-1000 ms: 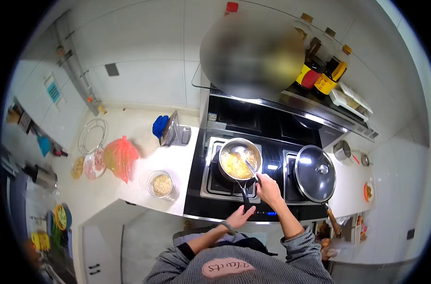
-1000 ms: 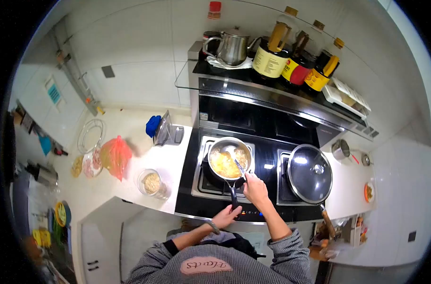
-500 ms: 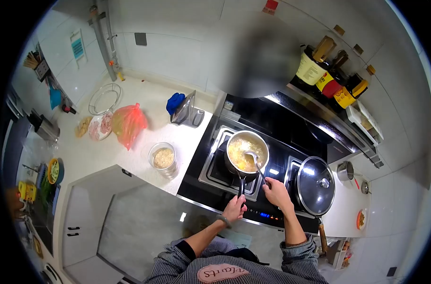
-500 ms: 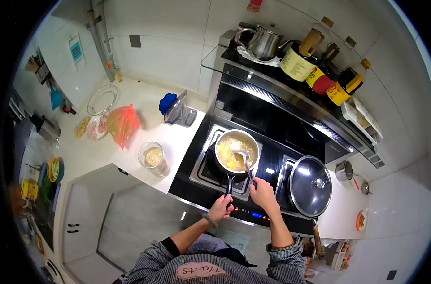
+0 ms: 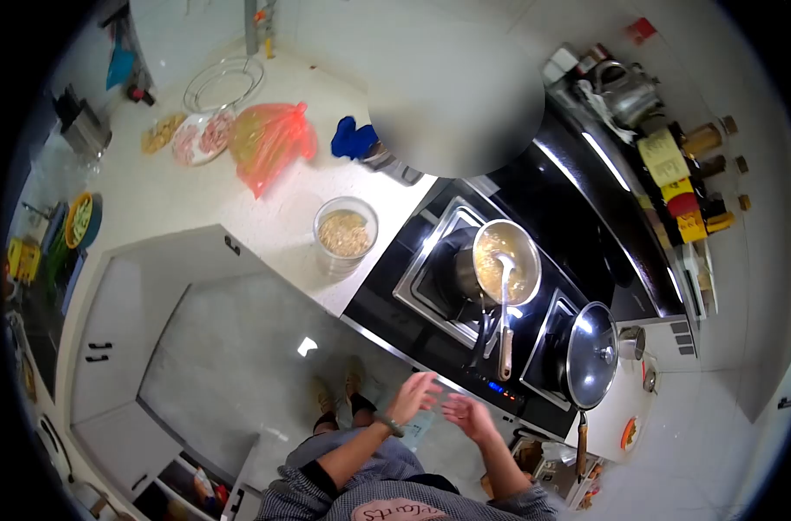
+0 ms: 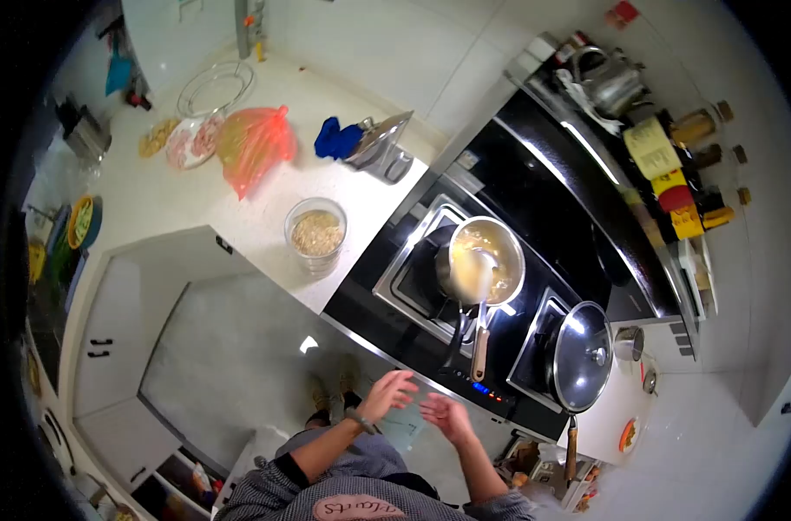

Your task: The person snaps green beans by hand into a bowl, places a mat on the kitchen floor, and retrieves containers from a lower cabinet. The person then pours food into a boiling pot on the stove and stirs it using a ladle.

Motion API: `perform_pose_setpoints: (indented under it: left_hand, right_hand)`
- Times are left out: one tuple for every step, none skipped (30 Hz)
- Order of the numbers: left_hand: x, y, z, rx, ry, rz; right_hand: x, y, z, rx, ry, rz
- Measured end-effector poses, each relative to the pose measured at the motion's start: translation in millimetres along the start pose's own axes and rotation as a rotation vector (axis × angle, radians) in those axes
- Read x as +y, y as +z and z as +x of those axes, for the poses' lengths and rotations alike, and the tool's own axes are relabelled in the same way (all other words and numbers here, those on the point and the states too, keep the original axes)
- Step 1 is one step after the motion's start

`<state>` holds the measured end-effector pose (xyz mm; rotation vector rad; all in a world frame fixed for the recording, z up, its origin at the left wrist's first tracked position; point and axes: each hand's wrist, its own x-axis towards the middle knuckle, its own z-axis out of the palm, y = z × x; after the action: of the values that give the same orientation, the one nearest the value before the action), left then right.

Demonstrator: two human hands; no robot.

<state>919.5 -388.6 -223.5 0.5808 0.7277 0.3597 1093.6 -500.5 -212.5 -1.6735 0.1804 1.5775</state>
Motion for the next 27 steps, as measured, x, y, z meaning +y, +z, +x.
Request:
perform_pose_setpoints:
  left_hand:
    - [-10.0, -16.7, -9.7, 0.064, -0.01, -0.01]
    - [-21.4, -32.9, -19.5, 0.128, -0.021, -0.018]
    - [-34.6, -47.8, -29.3, 0.139, -0.024, -0.036]
    - [-49.4, -61.3, -38.7, 0.233, 0.006, -0.048]
    - [-62.9, -73.8, -47.3, 0.328, 0.034, -0.06]
    - [-73.4, -85.1, -56.6, 0.339, 0.029, -0.078]
    - [-83.5, -96.1, -65.1, 0.396, 0.024, -0.107]
    - [-88.5, -104.9, -72.9, 0.451, 0.017, -0.135]
    - [-93.3, -111.7, -80.0, 0.456, 0.01, -0.15]
    - [-97.7, -117.7, -86.4, 0.508, -0.01, -0.17]
    - [-101.9, -123.0, -91.9, 0.558, -0.032, -0.189]
    - [-107.0, -128.0, -96.6, 0.572, -0.024, -0.201]
    - [-110.7, -132.3, -99.1, 0.572, -0.03, -0.21]
    - [-113.4, -135.7, -101.3, 0.593, -0.043, -0.222]
    - [-115.8, -138.3, -103.6, 0.614, -0.056, -0.234]
    - [-117.6, -140.9, -105.7, 0.615, -0.041, -0.236]
    - [-117.6, -142.7, -107.4, 0.613, -0.044, -0.241]
    - [-116.9, -143.8, -109.2, 0.613, -0.029, -0.257]
    - [-116.6, -145.7, -110.0, 0.613, -0.012, -0.272]
    - [-117.7, -148.5, -110.6, 0.612, -0.013, -0.275]
    - [-118.8, -151.5, -111.2, 0.619, -0.009, -0.253]
    - [-119.9, -154.3, -111.8, 0.626, -0.005, -0.232]
    - [-119.1, -156.1, -112.9, 0.626, -0.005, -0.233]
    - [-117.7, -157.8, -114.0, 0.637, 0.0, -0.229]
    - [-117.0, -159.2, -115.0, 0.647, 0.006, -0.225]
    - [-117.7, -161.3, -115.7, 0.647, 0.006, -0.226]
    - [-118.8, -163.7, -116.3, 0.648, 0.013, -0.226]
  right_hand:
    - [16.4, 9.4, 20.2, -0.017, 0.073, 0.079]
    - [28.6, 18.9, 37.5, -0.008, 0.095, 0.216]
    - [44.0, 21.6, 61.8, -0.021, 0.107, 0.472]
    - [52.0, 29.9, 76.4, -0.001, 0.074, 0.555]
    - [56.7, 38.4, 89.8, 0.021, 0.04, 0.637]
    - [60.7, 45.4, 102.1, 0.028, 0.052, 0.621]
    - [63.8, 51.7, 114.6, 0.076, -0.001, 0.743]
    - [68.7, 52.1, 125.6, 0.127, -0.059, 0.866]
    - [73.4, 49.7, 132.9, 0.137, -0.052, 0.853]
    - [77.1, 47.4, 140.7, 0.108, -0.086, 0.899]
    - [80.8, 45.0, 147.2, 0.079, -0.12, 0.946]
    - [84.4, 42.4, 152.8, 0.045, -0.169, 0.946]
    - [87.5, 38.8, 156.5, 0.052, -0.168, 0.939]
    - [85.6, 40.8, 157.7, 0.045, -0.17, 0.968]
    - [83.7, 42.7, 157.9, 0.037, -0.174, 0.998]
    - [81.0, 43.9, 157.2, -0.017, -0.159, 1.021]
    - [80.9, 43.6, 158.4, -0.012, -0.16, 1.017]
    - [80.9, 43.2, 158.8, 0.021, -0.162, 1.044]
    - [80.4, 43.2, 159.6, 0.052, -0.164, 1.073]
    - [79.6, 43.3, 159.9, 0.053, -0.165, 1.07]
    - [78.9, 43.1, 160.1, 0.05, -0.139, 1.1]
    - [78.7, 43.4, 160.4, 0.046, -0.113, 1.13]
    - [79.6, 43.4, 161.1, 0.047, -0.112, 1.129]
    - [80.2, 43.7, 162.1, 0.05, -0.141, 1.109]
    - [80.8, 43.8, 163.0, 0.052, -0.169, 1.088]
    - [81.7, 42.1, 164.5, 0.052, -0.169, 1.088]
    - [82.5, 40.1, 165.6, 0.04, -0.157, 1.098]
